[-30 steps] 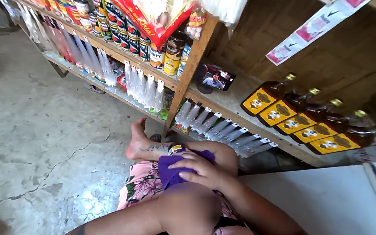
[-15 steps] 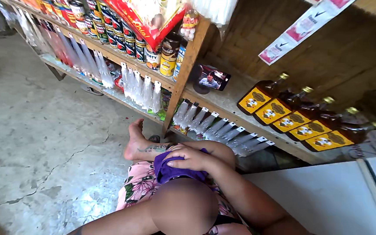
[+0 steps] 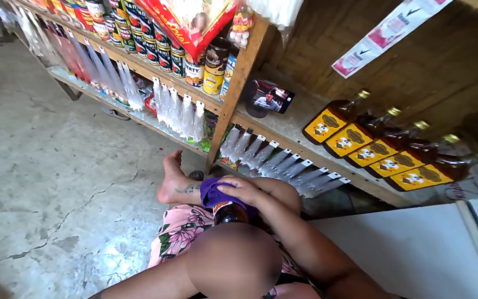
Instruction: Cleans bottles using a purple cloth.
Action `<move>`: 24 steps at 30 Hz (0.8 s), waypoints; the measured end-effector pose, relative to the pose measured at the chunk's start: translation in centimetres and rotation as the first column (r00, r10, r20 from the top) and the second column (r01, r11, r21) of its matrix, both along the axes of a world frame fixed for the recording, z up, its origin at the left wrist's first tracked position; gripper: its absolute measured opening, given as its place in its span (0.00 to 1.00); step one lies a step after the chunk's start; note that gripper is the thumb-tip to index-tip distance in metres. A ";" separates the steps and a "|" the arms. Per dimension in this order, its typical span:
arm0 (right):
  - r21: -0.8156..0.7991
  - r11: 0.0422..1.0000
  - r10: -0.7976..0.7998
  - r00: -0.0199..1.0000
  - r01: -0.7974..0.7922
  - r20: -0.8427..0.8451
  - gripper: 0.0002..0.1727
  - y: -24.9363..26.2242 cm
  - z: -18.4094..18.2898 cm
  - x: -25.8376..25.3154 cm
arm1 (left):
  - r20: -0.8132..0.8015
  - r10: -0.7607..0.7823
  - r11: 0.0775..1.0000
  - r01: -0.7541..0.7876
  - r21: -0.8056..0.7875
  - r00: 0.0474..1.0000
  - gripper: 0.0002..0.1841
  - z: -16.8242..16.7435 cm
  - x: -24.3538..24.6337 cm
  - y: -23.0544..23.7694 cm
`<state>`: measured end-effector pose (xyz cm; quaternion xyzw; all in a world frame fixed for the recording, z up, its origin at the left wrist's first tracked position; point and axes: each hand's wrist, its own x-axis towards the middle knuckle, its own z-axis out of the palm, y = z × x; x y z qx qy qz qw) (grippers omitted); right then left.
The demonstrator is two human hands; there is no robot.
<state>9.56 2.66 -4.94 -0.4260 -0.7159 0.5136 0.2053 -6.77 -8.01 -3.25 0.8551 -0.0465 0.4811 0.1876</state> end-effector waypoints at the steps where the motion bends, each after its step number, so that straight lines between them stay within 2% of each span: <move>1: -0.024 0.999 -0.035 0.999 0.034 -0.018 0.21 0.0 -0.2 0.1 | 0.000 0.013 1.000 -0.013 -0.015 1.000 0.26 0.2 -0.1 0.2; 4: -0.031 0.985 -0.171 0.981 0.169 -0.086 0.21 0.1 -1.3 0.4 | 0.001 0.078 0.990 -0.077 -0.115 0.997 0.28 1.1 -0.7 1.1; 6: -0.012 0.959 -0.283 0.953 0.283 -0.105 0.22 -0.2 -1.7 0.8 | 0.029 0.159 0.950 -0.145 -0.277 0.987 0.25 2.0 -1.5 2.1; 9: 0.080 0.934 -0.349 0.937 0.349 -0.014 0.25 0.2 -3.4 1.6 | 0.124 0.305 0.783 -0.175 -0.597 0.944 0.19 3.6 -2.6 4.1; 11: 0.183 0.915 -0.369 0.929 0.359 0.025 0.25 0.3 -4.1 1.6 | 0.140 0.466 0.630 -0.217 -0.745 0.873 0.21 4.5 -2.9 5.2; 13: 0.237 0.909 -0.364 0.930 0.344 0.045 0.26 0.3 -4.2 1.6 | 0.200 0.528 0.554 -0.156 -0.818 0.825 0.24 5.0 -2.3 6.0; 15: 0.246 0.910 -0.353 0.935 0.333 0.041 0.26 0.2 -4.2 1.6 | 0.270 0.495 0.595 -0.095 -0.798 0.826 0.24 4.7 -1.5 5.9; 18: 0.188 0.920 -0.342 0.938 0.345 -0.050 0.27 0.0 -4.5 2.0 | 0.298 0.305 0.738 -0.026 -0.675 0.904 0.24 3.7 -0.1 4.3; 19: 0.158 0.921 -0.345 0.934 0.357 -0.094 0.26 -0.2 -4.5 2.1 | 0.286 0.239 0.790 -0.014 -0.614 0.928 0.24 3.4 0.3 3.7; 22: 0.202 0.902 -0.345 0.918 0.382 -0.197 0.25 -0.6 -5.0 2.7 | 0.232 0.074 0.909 0.030 -0.415 0.970 0.27 3.1 1.0 2.5; 23: 0.204 0.903 -0.343 0.920 0.378 -0.189 0.26 -1.0 -4.2 2.8 | 0.191 0.026 0.931 0.046 -0.363 0.981 0.28 3.1 1.0 2.1; 24: 0.177 0.913 -0.346 0.927 0.368 -0.146 0.25 -1.9 -1.8 2.7 | 0.147 -0.015 0.946 0.061 -0.319 0.989 0.28 3.1 1.1 1.8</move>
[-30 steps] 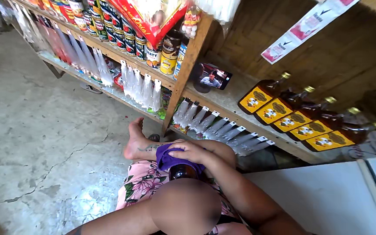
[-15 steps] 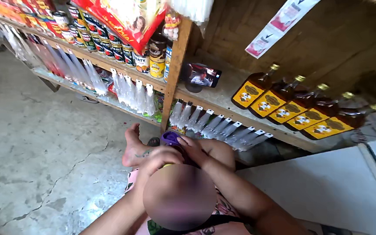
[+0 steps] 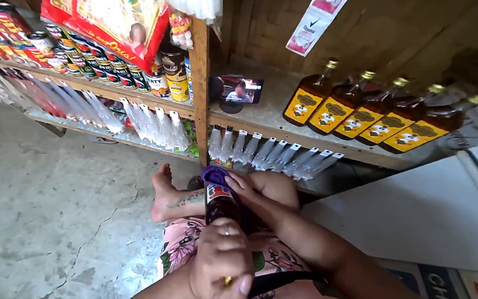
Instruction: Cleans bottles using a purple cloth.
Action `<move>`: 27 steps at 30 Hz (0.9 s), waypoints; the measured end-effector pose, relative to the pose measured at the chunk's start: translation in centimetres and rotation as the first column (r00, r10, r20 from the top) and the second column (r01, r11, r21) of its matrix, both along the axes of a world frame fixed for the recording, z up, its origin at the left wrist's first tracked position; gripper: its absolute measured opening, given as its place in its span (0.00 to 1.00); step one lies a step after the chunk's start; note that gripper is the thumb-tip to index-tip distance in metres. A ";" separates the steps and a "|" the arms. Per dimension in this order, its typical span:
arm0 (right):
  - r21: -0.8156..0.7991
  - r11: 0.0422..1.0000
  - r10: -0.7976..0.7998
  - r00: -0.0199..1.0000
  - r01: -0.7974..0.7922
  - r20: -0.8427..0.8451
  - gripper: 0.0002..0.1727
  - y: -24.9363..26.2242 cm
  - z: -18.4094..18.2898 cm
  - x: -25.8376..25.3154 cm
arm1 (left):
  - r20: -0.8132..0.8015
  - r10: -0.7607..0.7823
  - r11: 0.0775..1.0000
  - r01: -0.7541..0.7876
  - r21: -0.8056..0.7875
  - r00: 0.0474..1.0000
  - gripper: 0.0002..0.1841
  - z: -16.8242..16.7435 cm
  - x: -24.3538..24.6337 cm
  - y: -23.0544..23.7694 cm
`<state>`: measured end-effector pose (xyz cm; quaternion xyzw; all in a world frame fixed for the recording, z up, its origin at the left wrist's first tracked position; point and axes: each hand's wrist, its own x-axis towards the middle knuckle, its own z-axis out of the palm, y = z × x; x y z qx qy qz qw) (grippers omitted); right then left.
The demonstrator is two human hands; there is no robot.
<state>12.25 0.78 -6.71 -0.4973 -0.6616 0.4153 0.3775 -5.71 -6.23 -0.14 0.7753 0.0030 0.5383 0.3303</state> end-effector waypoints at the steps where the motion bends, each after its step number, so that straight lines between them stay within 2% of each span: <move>1: -0.141 0.990 -0.001 0.998 0.009 0.057 0.24 -1.3 4.4 -0.5 | -0.042 -0.030 0.999 0.032 0.041 0.999 0.28 0.0 0.1 -0.4; 2: -0.255 0.966 -0.004 0.994 0.033 0.113 0.22 -2.1 8.1 -1.2 | -0.081 -0.057 0.996 0.063 0.070 0.995 0.28 0.0 0.2 -0.7; 3: -0.254 0.967 0.011 0.992 0.022 0.127 0.22 -2.3 8.7 -1.3 | -0.119 -0.079 0.992 0.090 0.093 0.990 0.27 -0.1 0.3 -1.0; 4: -0.058 0.997 0.054 0.996 -0.050 0.067 0.21 -1.6 5.1 -0.5 | -0.154 -0.094 0.988 0.111 0.110 0.984 0.26 -0.3 0.4 -1.1; 5: 0.192 0.977 0.102 0.994 -0.094 -0.030 0.22 0.2 -0.6 0.3 | -0.182 -0.102 0.984 0.125 0.123 0.978 0.26 -0.4 0.4 -1.2; 6: 0.189 0.978 0.108 0.991 -0.092 -0.077 0.24 1.3 -3.3 0.5 | -0.205 -0.107 0.982 0.136 0.133 0.973 0.26 -0.6 0.4 -1.1; 7: 0.110 0.990 0.094 0.991 -0.083 -0.094 0.24 1.7 -4.0 0.5 | -0.219 -0.114 0.980 0.146 0.135 0.969 0.26 -0.7 0.3 -0.9; 9: -0.033 0.995 0.087 0.991 -0.091 -0.097 0.24 1.7 -3.0 0.3 | -0.213 -0.125 0.980 0.154 0.124 0.969 0.26 -0.8 0.2 -0.6; 11: -0.049 0.990 0.130 0.988 -0.135 -0.085 0.23 1.4 -2.0 0.3 | -0.193 -0.132 0.981 0.156 0.116 0.972 0.26 -0.9 0.0 -0.4; 15: 0.105 0.968 0.233 0.972 -0.228 -0.040 0.23 0.0 -0.7 0.3 | -0.224 -0.099 0.974 0.140 0.176 0.970 0.27 -1.4 0.0 -1.3; 20: 0.391 0.817 0.449 0.893 -0.423 0.027 0.24 -1.6 0.3 0.3 | -0.274 -0.070 0.951 0.147 0.272 0.959 0.25 -1.9 0.7 -2.2; 25: 0.452 0.699 0.561 0.817 -0.554 0.134 0.23 -4.0 3.3 0.0 | -0.265 -0.069 0.948 0.146 0.284 0.962 0.25 -2.2 0.9 -2.4; 27: 0.427 0.691 0.572 0.803 -0.583 0.170 0.21 -4.1 3.8 -0.2 | -0.258 -0.061 0.949 0.136 0.285 0.964 0.24 -2.2 1.0 -2.4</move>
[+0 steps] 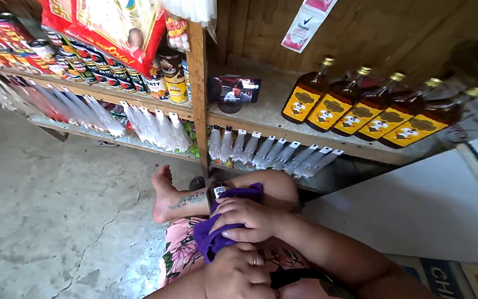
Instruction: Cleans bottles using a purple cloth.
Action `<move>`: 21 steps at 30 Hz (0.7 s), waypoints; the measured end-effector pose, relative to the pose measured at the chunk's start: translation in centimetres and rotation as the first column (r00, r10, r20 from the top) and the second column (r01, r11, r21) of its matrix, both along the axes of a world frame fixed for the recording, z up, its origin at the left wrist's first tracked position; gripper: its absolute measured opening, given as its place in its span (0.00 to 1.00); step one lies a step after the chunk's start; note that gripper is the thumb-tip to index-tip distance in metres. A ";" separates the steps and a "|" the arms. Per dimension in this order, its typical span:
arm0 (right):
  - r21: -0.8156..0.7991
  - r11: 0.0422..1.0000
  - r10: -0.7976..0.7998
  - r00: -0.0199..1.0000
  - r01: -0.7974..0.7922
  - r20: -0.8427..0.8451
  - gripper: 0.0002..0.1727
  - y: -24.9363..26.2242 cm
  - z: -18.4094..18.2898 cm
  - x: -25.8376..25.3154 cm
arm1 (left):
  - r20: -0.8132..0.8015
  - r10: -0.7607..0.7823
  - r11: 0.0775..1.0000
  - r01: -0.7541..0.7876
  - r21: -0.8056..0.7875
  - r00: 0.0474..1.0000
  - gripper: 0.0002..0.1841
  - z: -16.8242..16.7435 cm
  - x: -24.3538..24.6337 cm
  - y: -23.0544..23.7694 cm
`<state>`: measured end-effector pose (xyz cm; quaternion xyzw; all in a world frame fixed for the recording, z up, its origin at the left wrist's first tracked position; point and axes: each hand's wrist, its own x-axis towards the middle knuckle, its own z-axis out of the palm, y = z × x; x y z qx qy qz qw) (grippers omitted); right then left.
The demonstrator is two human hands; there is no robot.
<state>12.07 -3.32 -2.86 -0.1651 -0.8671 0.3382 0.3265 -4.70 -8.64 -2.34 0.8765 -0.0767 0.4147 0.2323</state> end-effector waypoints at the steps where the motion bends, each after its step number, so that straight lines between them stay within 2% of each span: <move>1: -0.010 1.000 0.004 1.000 -0.003 0.016 0.20 0.2 0.1 -0.1 | -0.002 0.003 1.000 -0.003 -0.002 1.000 0.25 0.0 0.0 0.0; 9: -0.127 0.992 0.031 0.986 -0.010 0.163 0.17 1.9 1.0 -1.1 | 0.015 0.022 1.000 -0.022 -0.006 1.000 0.28 0.1 -0.1 0.4; 14: -0.170 0.985 0.033 0.948 0.022 0.317 0.19 2.1 1.9 -1.7 | 0.003 0.026 1.000 -0.026 0.009 1.000 0.27 -0.1 -0.1 0.3; 21: -0.185 0.971 -0.001 0.780 0.149 0.626 0.23 2.1 4.0 -3.2 | -0.006 0.016 1.000 -0.016 0.007 1.000 0.26 -0.1 -0.1 0.3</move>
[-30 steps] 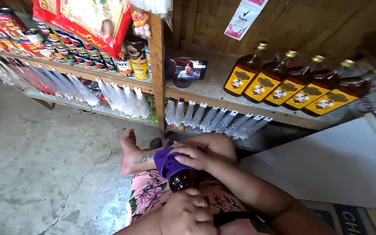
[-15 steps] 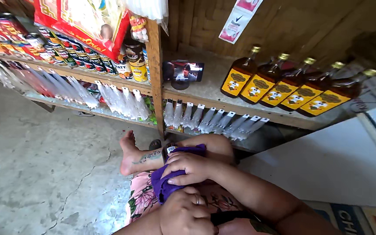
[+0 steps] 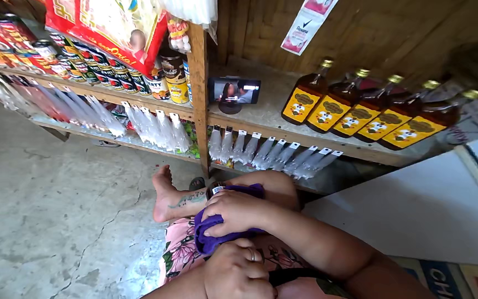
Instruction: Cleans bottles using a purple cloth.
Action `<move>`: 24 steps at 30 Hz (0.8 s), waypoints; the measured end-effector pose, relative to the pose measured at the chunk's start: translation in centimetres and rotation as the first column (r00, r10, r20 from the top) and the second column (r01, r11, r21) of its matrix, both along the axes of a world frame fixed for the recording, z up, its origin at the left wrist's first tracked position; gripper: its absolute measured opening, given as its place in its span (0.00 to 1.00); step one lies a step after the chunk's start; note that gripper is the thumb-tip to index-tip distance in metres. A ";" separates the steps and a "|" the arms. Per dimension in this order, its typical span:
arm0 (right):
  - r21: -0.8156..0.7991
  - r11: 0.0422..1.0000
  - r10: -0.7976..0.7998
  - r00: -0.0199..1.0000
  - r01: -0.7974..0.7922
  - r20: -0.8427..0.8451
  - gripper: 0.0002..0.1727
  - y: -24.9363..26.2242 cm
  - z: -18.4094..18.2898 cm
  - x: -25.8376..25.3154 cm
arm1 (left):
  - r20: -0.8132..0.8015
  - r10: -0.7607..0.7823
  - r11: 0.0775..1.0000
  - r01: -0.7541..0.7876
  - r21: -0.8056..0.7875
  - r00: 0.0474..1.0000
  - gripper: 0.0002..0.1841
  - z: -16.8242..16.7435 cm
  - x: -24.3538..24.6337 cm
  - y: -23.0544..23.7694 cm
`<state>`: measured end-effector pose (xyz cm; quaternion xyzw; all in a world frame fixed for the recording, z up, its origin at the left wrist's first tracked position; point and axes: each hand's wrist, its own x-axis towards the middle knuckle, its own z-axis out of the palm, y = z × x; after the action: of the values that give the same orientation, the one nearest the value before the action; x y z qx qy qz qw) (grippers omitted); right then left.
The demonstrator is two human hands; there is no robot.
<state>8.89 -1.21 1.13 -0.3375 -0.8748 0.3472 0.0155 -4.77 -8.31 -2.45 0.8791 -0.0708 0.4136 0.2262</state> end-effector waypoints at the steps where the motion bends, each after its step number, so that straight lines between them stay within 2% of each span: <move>1: -0.003 1.000 0.000 0.999 0.001 0.046 0.23 0.0 0.2 -0.3 | -0.002 -0.002 1.000 0.002 -0.001 1.000 0.26 0.0 0.0 0.0; 5: -0.032 0.999 0.022 0.983 -0.016 0.182 0.25 0.7 0.6 -1.3 | -0.005 -0.002 1.000 0.002 0.005 1.000 0.25 0.1 0.0 0.0; 10: -0.141 0.990 0.025 0.940 0.024 0.340 0.28 1.8 1.1 -2.5 | -0.022 -0.017 1.000 0.017 0.005 1.000 0.26 0.1 0.1 -0.1; 20: -0.182 0.979 -0.003 0.904 0.090 0.428 0.34 5.0 -1.1 -3.5 | -0.016 -0.023 1.000 0.023 0.012 1.000 0.27 -0.1 0.0 -0.1; 24: -0.196 0.969 -0.051 0.901 0.149 0.432 0.33 6.0 -1.6 -3.5 | -0.013 -0.026 1.000 0.026 0.010 1.000 0.27 -0.1 -0.1 0.0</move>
<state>5.37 4.80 -0.49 -0.4490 -0.7939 0.3608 -0.1948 -4.85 -8.35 -2.53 0.8818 -0.0829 0.4047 0.2274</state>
